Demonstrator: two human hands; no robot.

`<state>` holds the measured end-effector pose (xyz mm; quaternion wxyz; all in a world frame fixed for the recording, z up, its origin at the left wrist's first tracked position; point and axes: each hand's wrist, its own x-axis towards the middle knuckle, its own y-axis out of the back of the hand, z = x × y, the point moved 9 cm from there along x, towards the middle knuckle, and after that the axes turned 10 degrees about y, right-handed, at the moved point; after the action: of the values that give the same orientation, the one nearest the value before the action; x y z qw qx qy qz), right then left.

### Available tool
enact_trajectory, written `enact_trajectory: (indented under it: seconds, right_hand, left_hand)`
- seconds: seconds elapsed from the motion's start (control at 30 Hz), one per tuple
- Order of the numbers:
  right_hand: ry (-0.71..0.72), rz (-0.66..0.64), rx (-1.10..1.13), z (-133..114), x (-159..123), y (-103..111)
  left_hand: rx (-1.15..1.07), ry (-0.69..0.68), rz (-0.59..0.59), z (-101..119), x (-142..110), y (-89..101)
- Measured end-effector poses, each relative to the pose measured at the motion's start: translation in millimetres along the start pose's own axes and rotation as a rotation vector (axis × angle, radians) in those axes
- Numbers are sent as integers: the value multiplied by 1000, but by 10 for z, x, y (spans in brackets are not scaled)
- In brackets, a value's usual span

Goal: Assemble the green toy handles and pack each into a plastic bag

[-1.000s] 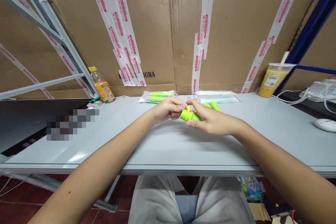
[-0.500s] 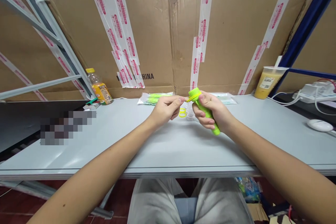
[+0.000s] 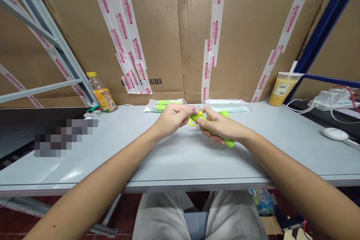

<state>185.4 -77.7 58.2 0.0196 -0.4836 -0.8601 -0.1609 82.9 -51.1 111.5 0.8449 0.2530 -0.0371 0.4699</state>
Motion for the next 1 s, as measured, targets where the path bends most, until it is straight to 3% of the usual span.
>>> enact_trajectory:
  seconds: [0.1, 0.4, 0.6, 0.77, 1.0]
  right_hand:
    - [11, -55, -81, -5, -12, -38]
    - [126, -76, -99, -102, -32, -46]
    - [204, -46, 218, -159, -15, -64]
    - [216, 63, 400, -158, -7, 25]
    - [170, 103, 429, -95, 44, 66]
  left_hand:
    - [102, -15, -40, 12, -2, -7]
    - [-62, 57, -33, -252, 102, -3]
    - [-74, 21, -30, -181, 60, -12]
    - [14, -1, -96, -157, 22, -74]
    - [-54, 3, 40, -75, -12, 36]
